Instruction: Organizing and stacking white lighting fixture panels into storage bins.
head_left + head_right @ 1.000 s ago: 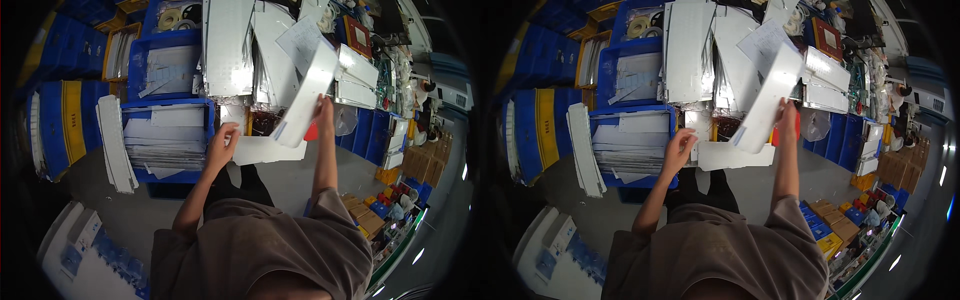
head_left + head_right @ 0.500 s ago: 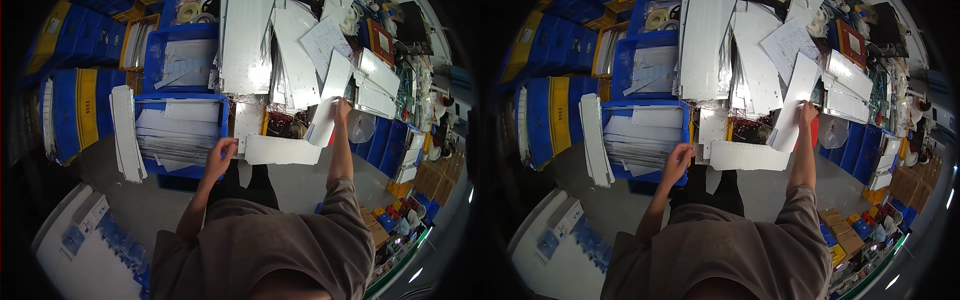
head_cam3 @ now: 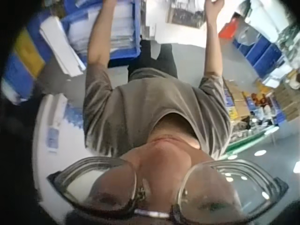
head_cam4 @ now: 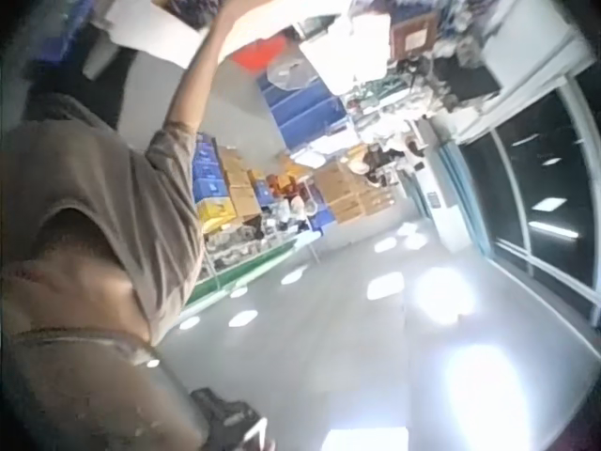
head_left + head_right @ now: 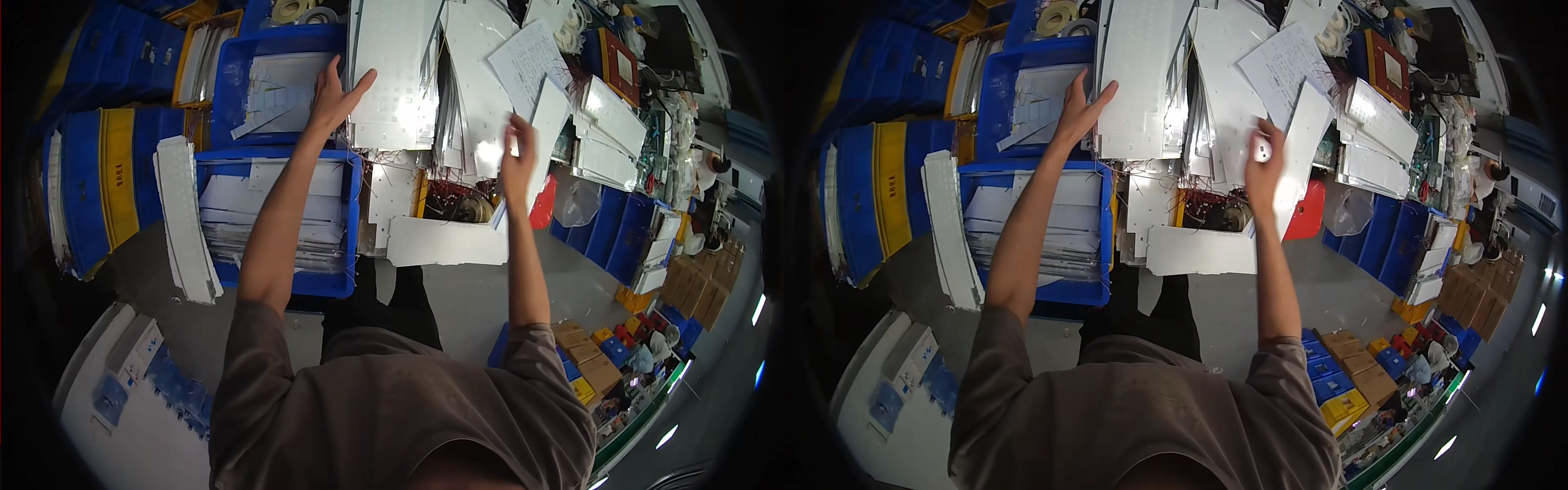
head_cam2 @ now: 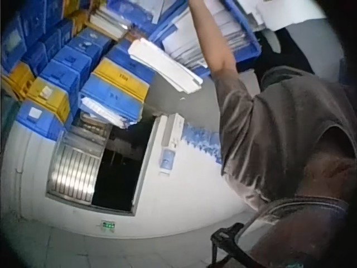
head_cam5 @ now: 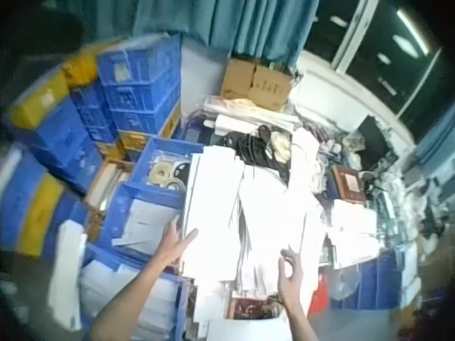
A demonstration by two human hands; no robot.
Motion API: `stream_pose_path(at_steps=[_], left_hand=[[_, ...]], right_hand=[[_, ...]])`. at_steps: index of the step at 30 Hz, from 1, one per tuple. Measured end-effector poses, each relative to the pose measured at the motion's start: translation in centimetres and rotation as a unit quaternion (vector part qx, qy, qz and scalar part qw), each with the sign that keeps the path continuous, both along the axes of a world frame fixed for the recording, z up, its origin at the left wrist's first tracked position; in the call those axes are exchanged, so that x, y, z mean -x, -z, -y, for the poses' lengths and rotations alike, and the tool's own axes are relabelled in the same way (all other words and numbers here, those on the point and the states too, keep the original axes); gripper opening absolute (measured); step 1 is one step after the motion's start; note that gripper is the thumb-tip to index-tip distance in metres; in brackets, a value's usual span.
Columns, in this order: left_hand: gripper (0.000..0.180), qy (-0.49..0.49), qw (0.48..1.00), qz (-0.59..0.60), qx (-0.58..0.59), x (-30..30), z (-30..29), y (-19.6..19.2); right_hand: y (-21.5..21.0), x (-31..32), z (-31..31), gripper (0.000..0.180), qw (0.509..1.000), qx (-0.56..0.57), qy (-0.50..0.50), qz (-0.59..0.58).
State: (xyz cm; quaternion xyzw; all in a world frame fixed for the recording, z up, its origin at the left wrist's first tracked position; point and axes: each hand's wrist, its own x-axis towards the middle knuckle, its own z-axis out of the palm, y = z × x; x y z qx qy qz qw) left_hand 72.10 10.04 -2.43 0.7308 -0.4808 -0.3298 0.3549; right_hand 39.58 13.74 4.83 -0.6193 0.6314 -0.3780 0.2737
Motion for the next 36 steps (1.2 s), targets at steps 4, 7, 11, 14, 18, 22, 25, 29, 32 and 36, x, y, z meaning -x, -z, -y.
stream_pose_path(at_steps=[4, 7, 11, 14, 18, 22, 25, 29, 32, 36], left_hand=[[0.095, 0.009, 0.992, -0.080, -0.098, 0.3, 2.7, 2.7], [0.107, 0.048, 0.961, -0.210, -0.175, 0.4, 4.3, 3.3], [0.104, 0.061, 0.951, -0.243, -0.183, -1.2, 4.3, 3.1], [0.101, 0.078, 0.937, -0.278, -0.199, -1.7, 4.1, 2.9], [0.098, 0.101, 0.918, -0.317, -0.216, -2.2, 4.1, 1.9], [0.095, 0.119, 0.897, -0.356, -0.235, -2.1, 4.4, -0.3], [0.097, 0.102, 0.894, -0.357, -0.250, -3.0, 4.3, 0.8], [0.100, 0.092, 0.889, -0.360, -0.269, -3.2, 4.8, 1.1], [0.103, 0.108, 0.883, -0.365, -0.276, -2.9, 5.0, -0.1], [0.094, 0.125, 0.897, -0.364, -0.216, -3.8, 4.8, -3.8]], right_hand=[[0.4, -9.9, 1.7, 0.045, 0.965, -0.194, -0.059, 0.166], [5.3, -11.7, 5.2, 0.071, 0.983, -0.174, -0.045, 0.020], [6.2, -14.3, 7.4, 0.078, 0.974, -0.214, 0.020, -0.069], [6.1, -15.4, 9.2, 0.081, 0.964, -0.235, 0.047, -0.116], [5.8, -15.6, 11.4, 0.082, 0.950, -0.260, 0.071, -0.159], [6.8, -13.8, 13.3, 0.084, 0.926, -0.364, 0.099, -0.032], [4.4, -14.3, 13.4, 0.086, 0.909, -0.413, 0.051, 0.008], [3.3, -13.8, 14.5, 0.091, 0.879, -0.474, 0.007, 0.051], [4.5, -13.3, 15.5, 0.103, 0.857, -0.511, 0.011, 0.064], [5.1, -13.6, 14.9, 0.104, 0.863, -0.480, 0.000, 0.156]])
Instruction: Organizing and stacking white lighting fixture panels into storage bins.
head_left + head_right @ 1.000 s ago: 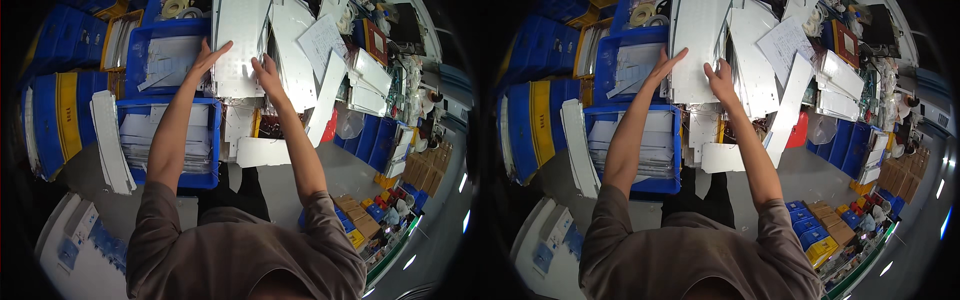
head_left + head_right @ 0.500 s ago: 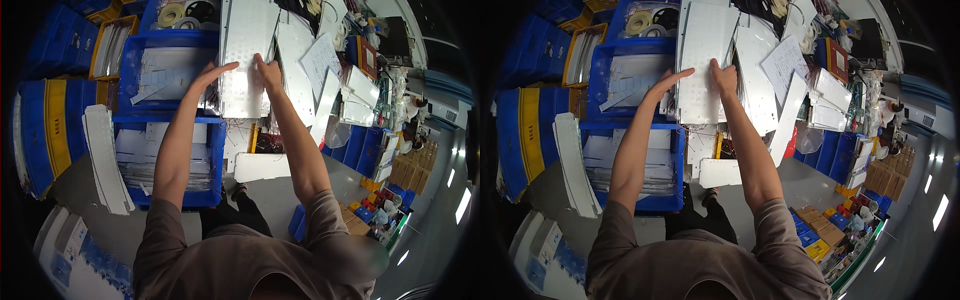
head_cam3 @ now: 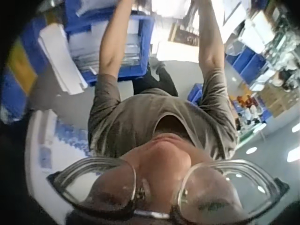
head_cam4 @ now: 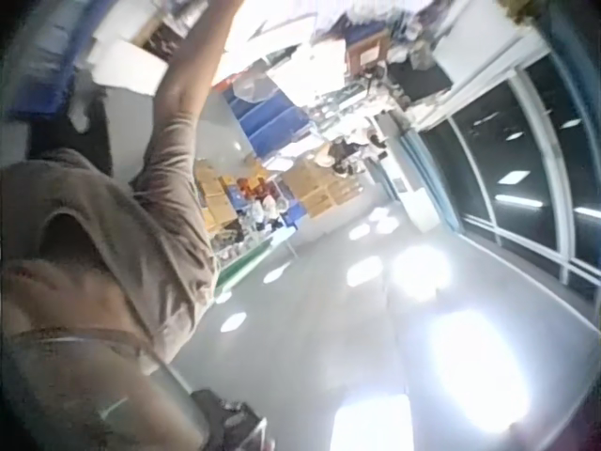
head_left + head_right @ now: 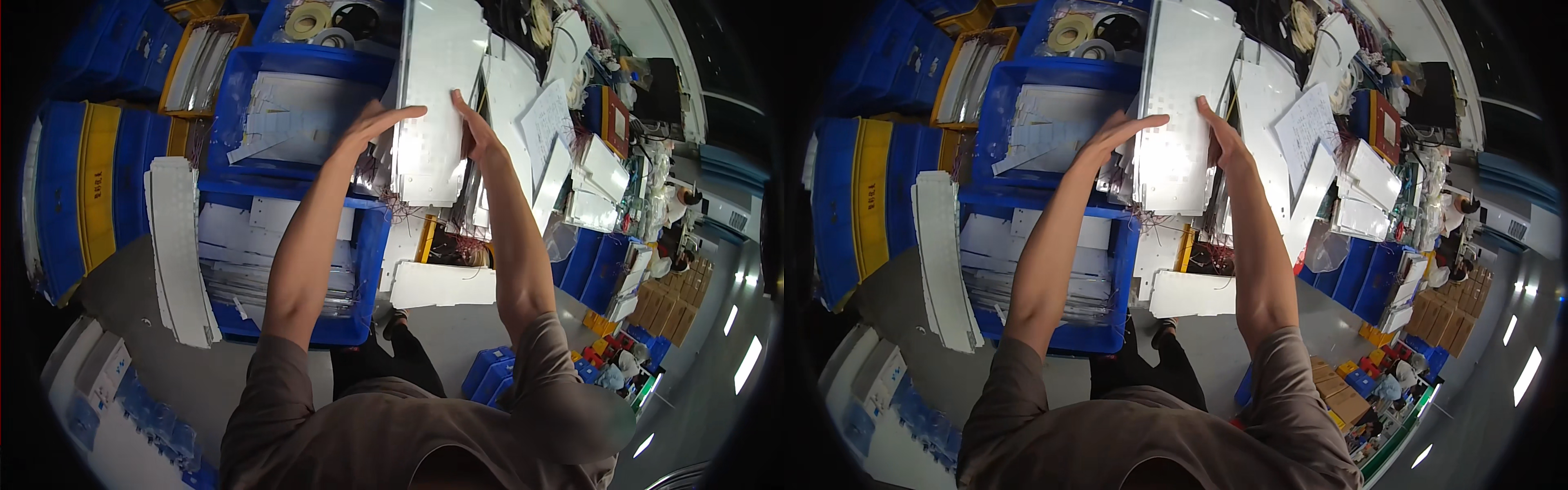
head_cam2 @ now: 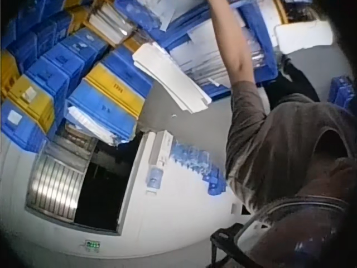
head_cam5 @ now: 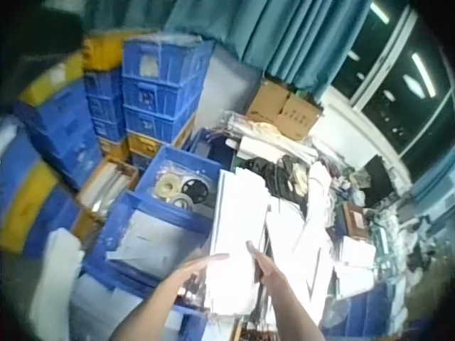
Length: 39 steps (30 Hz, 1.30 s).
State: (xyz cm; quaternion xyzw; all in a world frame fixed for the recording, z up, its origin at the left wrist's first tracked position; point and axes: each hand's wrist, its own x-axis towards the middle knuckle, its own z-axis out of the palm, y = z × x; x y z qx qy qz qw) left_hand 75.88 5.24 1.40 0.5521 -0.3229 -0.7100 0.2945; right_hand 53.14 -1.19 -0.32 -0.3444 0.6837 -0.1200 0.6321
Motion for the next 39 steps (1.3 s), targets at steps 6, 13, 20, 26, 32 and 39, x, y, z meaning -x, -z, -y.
stream_pose_path(at_steps=[6, 13, 20, 26, 32, 39], left_hand=[[0.110, 0.021, 0.994, 0.101, -0.039, -1.3, 0.7, 4.6], [0.100, 0.043, 0.999, -0.008, -0.001, -3.1, 2.5, 7.6], [0.097, 0.000, 0.988, 0.119, 0.102, 1.8, 3.5, 3.9], [0.114, -0.071, 0.922, 0.355, 0.134, 5.1, 0.7, -3.5], [0.112, -0.064, 0.952, 0.270, 0.128, 5.0, -4.8, -4.6], [0.114, -0.094, 0.975, 0.192, 0.069, 3.3, -13.2, -9.5]], right_hand=[[-0.4, -1.1, -0.8, 0.101, 0.997, 0.005, -0.009, 0.079], [3.5, -0.8, -0.4, 0.090, 0.991, 0.082, -0.024, 0.104], [1.9, 2.6, -0.2, 0.075, 0.977, 0.034, 0.024, 0.210], [-0.8, 0.8, -4.5, 0.072, 0.948, 0.054, 0.112, 0.294], [-4.1, 0.2, -8.4, 0.071, 0.958, 0.106, 0.121, 0.237], [-9.0, -0.5, -13.2, 0.071, 0.969, 0.046, 0.129, 0.204]])
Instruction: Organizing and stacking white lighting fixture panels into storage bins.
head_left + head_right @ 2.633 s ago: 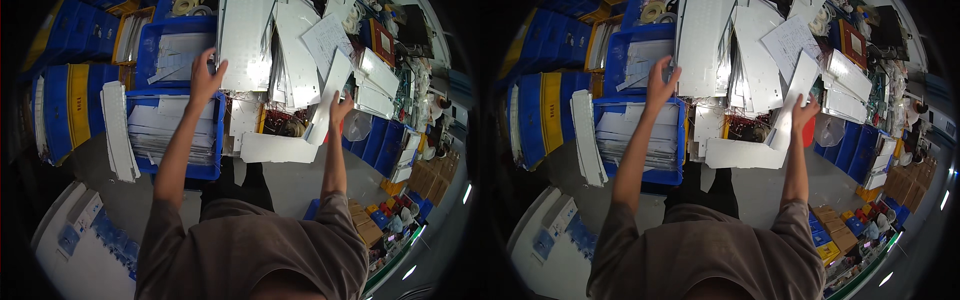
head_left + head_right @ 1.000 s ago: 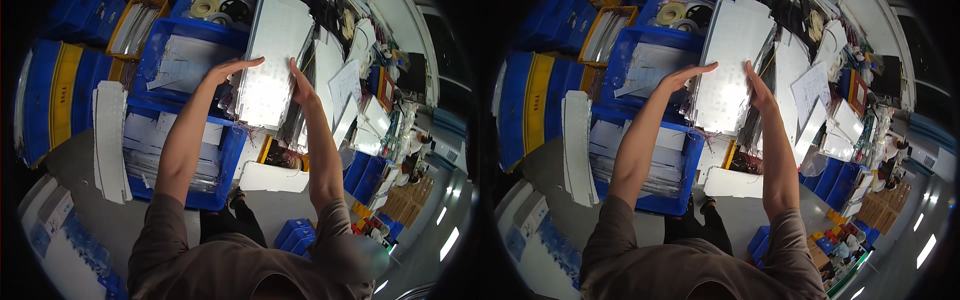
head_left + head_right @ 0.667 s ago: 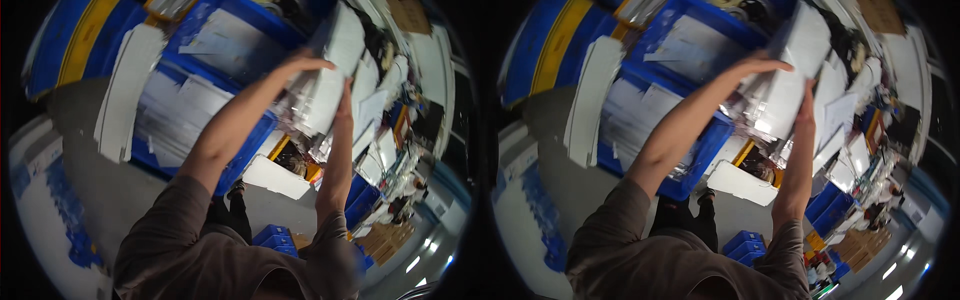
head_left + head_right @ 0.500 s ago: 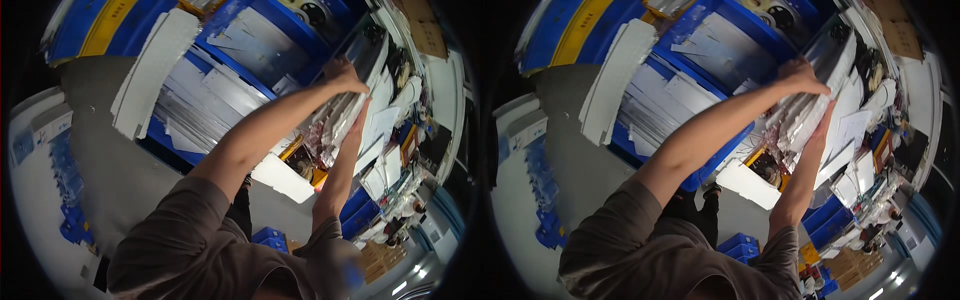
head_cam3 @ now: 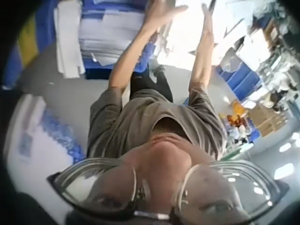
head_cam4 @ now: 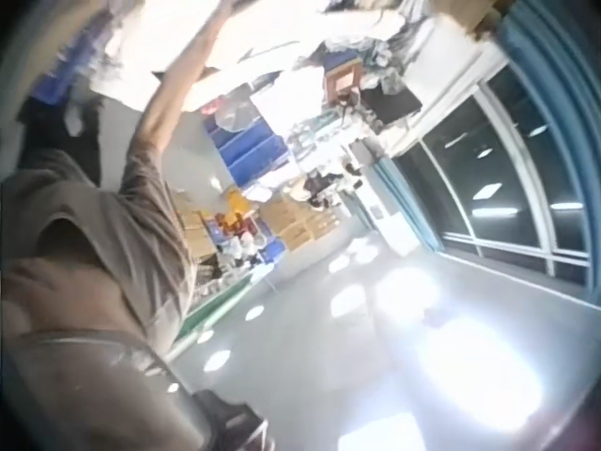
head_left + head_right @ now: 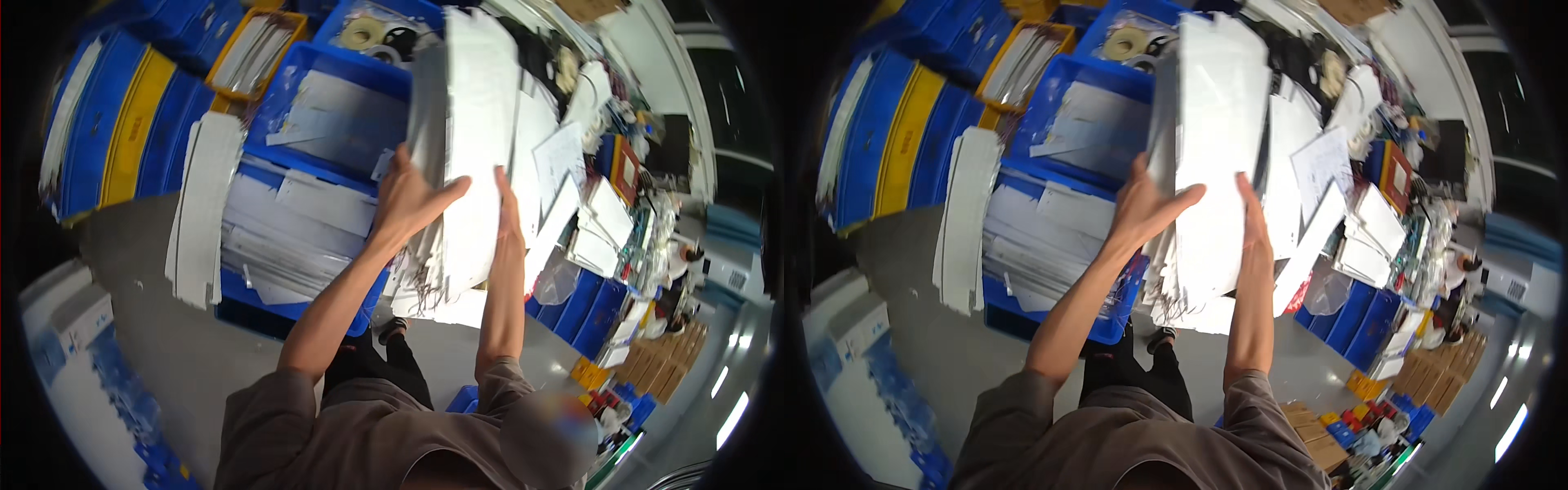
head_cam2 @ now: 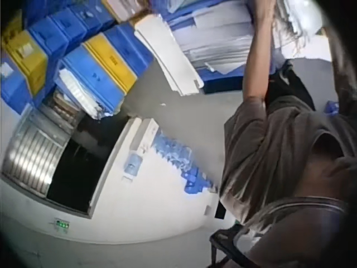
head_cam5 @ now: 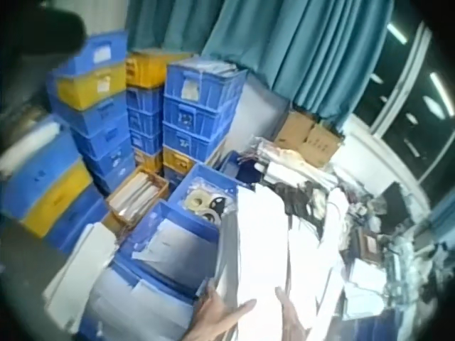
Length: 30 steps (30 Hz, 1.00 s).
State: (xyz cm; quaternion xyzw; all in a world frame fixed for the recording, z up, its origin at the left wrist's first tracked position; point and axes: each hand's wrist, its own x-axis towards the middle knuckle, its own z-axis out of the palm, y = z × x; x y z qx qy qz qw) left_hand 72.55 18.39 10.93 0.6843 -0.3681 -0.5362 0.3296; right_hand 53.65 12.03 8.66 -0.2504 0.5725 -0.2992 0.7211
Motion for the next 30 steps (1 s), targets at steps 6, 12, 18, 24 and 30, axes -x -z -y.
stream_pose_path(at_steps=[6, 12, 18, 24, 30], left_hand=[[0.108, -0.086, 0.995, -0.050, 0.005, 1.0, -6.1, -1.6], [0.097, -0.155, 0.974, -0.167, -0.009, 1.9, -14.7, -0.9], [0.094, -0.229, 0.953, -0.179, 0.080, 5.2, -22.9, 1.2], [0.085, -0.371, 0.889, -0.221, 0.153, 8.3, -27.2, 2.8], [0.085, -0.462, 0.839, -0.258, 0.124, 8.8, -29.3, 4.7]], right_hand=[[0.8, 1.8, -4.5, 0.084, 0.997, -0.031, -0.034, -0.054], [-1.9, 1.3, -11.0, 0.085, 0.984, -0.033, -0.090, -0.152], [-5.7, 0.4, -14.0, 0.086, 0.965, -0.015, -0.222, -0.141], [-2.6, -1.5, -14.2, 0.089, 0.895, 0.025, -0.414, -0.166], [-0.7, -5.6, -14.2, 0.093, 0.816, 0.027, -0.536, -0.216]])
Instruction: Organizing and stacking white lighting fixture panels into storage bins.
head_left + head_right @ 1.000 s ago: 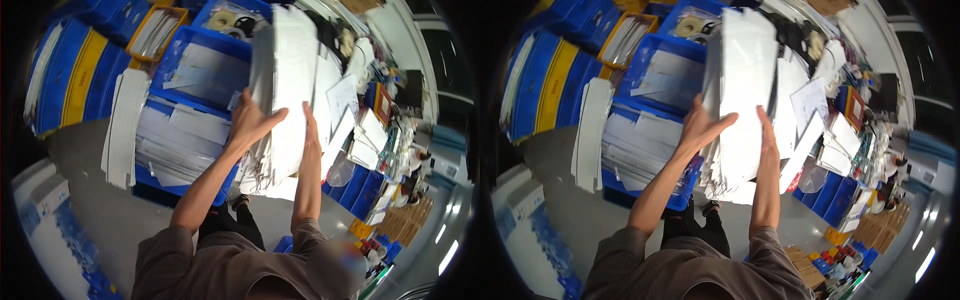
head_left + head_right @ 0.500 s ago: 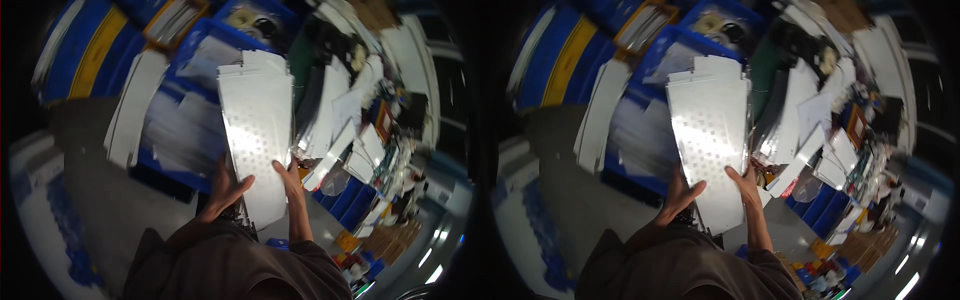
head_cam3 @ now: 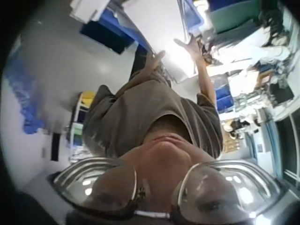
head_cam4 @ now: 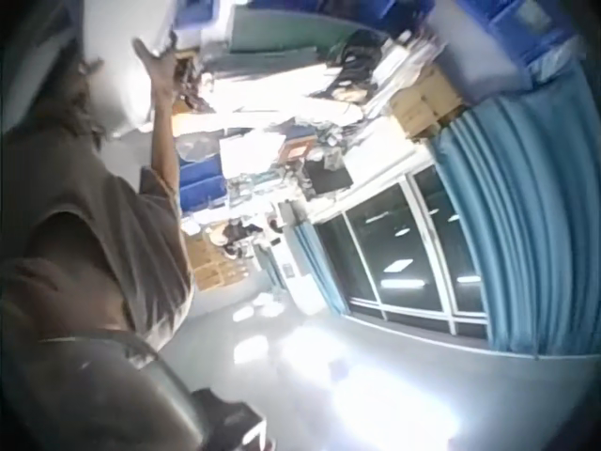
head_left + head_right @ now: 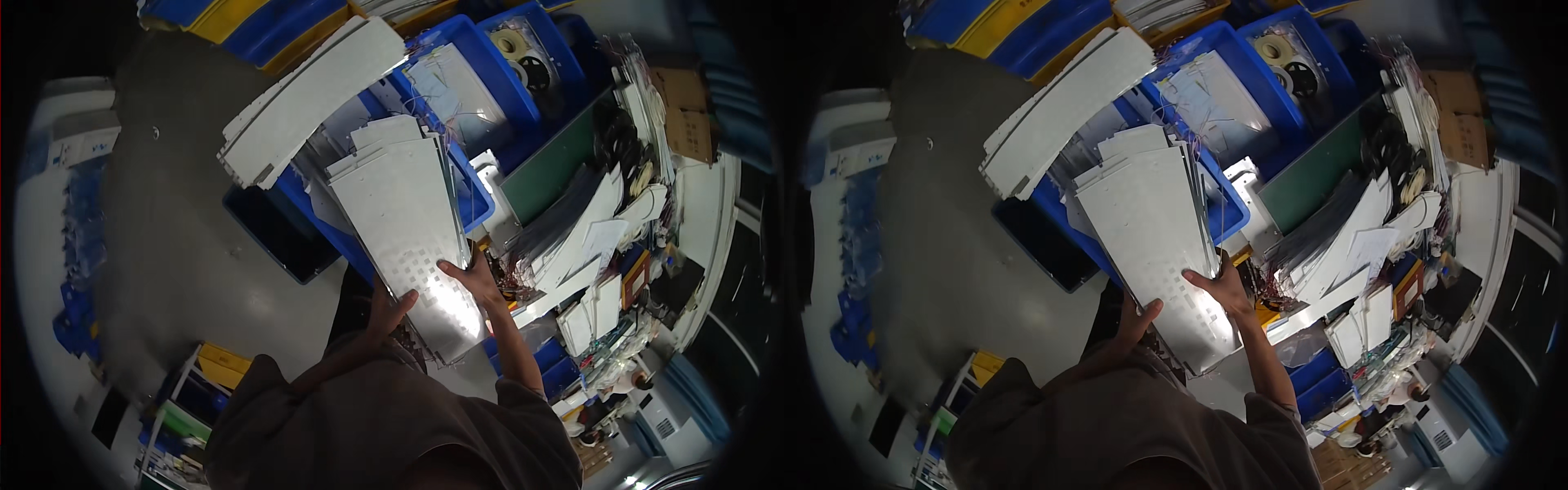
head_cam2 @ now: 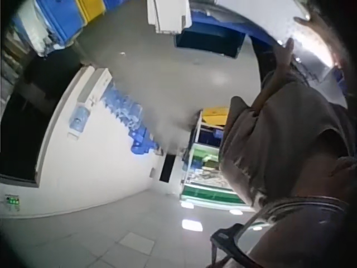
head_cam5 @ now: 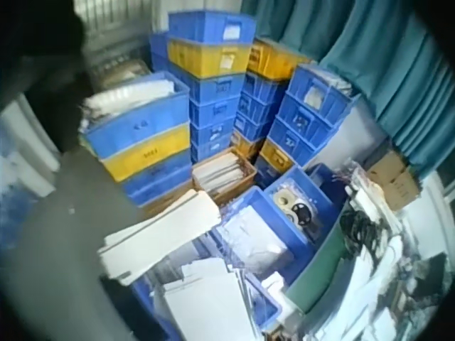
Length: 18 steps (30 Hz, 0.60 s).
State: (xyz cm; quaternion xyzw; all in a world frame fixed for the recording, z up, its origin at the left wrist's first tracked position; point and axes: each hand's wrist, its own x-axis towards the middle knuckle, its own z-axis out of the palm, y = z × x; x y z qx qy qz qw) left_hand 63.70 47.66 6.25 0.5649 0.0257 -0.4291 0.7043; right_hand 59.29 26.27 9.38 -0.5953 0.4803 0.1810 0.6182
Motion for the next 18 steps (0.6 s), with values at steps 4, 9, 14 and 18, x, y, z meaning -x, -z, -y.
stream_pose_path(at_steps=[4, 9, 14, 18], left_hand=[[0.083, -0.018, 0.999, -0.014, -0.023, 1.0, -0.6, 1.7], [0.081, -0.045, 0.998, -0.017, -0.045, 0.1, 1.0, 3.7], [0.079, -0.077, 0.993, -0.041, -0.080, -1.4, 2.9, 3.7], [0.076, -0.081, 0.988, -0.016, -0.133, -2.7, 4.0, 3.3]], right_hand=[[1.5, -1.2, 0.4, 0.095, 0.999, -0.019, -0.042, -0.013], [3.8, -2.7, 2.0, 0.094, 0.996, -0.004, -0.089, -0.009], [4.4, -5.1, 3.4, 0.095, 0.996, -0.015, -0.089, 0.013], [5.2, -6.8, 4.1, 0.097, 0.995, -0.026, -0.100, 0.016]])
